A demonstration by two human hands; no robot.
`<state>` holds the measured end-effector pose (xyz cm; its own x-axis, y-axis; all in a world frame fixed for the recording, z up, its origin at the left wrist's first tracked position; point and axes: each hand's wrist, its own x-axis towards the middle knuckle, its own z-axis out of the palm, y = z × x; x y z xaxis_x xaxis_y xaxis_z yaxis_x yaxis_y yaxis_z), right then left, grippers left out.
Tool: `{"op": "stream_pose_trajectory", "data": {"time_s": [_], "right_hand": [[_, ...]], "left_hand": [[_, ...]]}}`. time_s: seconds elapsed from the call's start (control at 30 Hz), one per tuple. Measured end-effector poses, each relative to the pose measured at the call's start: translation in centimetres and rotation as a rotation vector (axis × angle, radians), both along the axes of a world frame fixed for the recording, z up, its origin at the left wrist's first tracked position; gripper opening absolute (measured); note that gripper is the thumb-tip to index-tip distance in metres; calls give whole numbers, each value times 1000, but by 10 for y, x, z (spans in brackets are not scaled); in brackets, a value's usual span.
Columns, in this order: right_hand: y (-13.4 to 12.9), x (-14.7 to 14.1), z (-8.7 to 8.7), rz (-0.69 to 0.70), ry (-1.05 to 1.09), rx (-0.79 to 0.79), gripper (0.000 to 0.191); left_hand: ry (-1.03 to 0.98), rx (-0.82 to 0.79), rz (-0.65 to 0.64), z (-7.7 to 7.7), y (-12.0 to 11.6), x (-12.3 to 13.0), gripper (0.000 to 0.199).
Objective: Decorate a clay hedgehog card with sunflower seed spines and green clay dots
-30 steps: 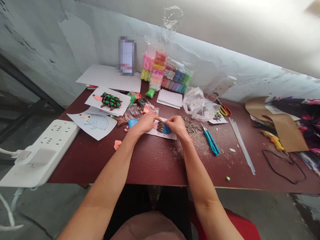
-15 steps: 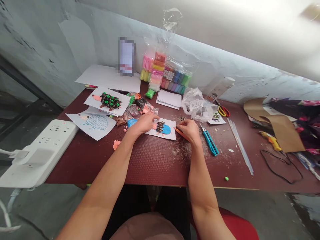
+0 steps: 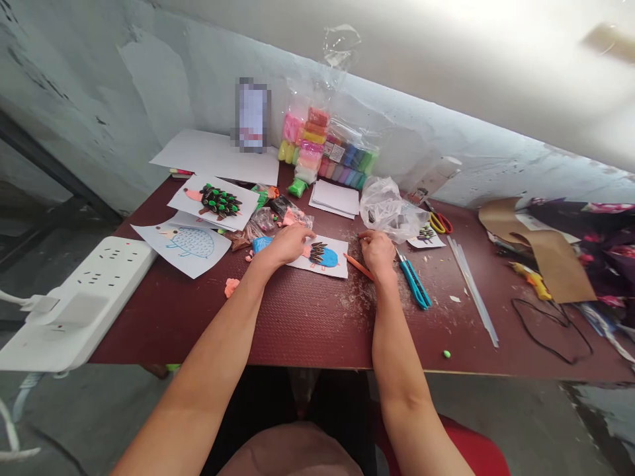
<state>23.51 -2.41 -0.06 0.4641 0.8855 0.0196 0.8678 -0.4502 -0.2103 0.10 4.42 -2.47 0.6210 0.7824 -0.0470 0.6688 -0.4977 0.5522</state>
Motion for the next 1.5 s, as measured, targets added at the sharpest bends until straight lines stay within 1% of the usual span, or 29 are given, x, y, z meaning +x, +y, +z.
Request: {"op": "stream_pose_trajectory", "data": {"time_s": [0.07, 0.17, 0.27, 0.37, 0.43, 0.5, 0.57, 0.67, 0.73, 0.83, 1.0, 1.23, 1.37, 1.5], "right_hand": [[2, 3, -3, 13, -20, -17, 32], [2, 8, -6, 20, -39, -1, 26], [0, 9, -7, 60, 12, 105, 23], [-3, 5, -4, 133, 161, 244, 22], [-4, -3, -1, 191, 299, 284, 21], [-5, -12, 0, 248, 445, 268, 20], [-6, -21, 0, 280, 565, 221, 20], [-6, -31, -2, 285, 638, 169, 19], [-6, -35, -4, 270, 621, 153, 16], [-8, -39, -3, 250, 534, 130, 14], [-10, -45, 3, 213, 423, 81, 18], [-8, -52, -1, 179, 393, 63, 21], [-6, -53, -5, 185, 392, 56, 22], [-6, -54, -5, 187, 401, 41, 23]], "left_hand": [[5, 1, -1, 0, 1, 0, 52], [12, 6, -6, -1, 2, 1, 50], [14, 1, -5, -2, 3, 0, 49], [13, -9, 0, -2, 3, 0, 49], [10, -7, 2, -4, 4, 0, 49], [9, 10, -3, -7, 6, -1, 49], [8, 34, -13, -11, 7, -1, 48], [0, 56, -21, -14, 9, -2, 46], [2, 50, -22, -13, 8, -2, 46], [16, 27, -12, -8, 6, -1, 46], [15, 15, -2, -5, 4, 0, 47], [8, 43, -12, -9, 6, -1, 45], [7, 31, 0, -8, 5, -1, 47], [-2, 53, -16, -6, 4, -2, 47]]}}
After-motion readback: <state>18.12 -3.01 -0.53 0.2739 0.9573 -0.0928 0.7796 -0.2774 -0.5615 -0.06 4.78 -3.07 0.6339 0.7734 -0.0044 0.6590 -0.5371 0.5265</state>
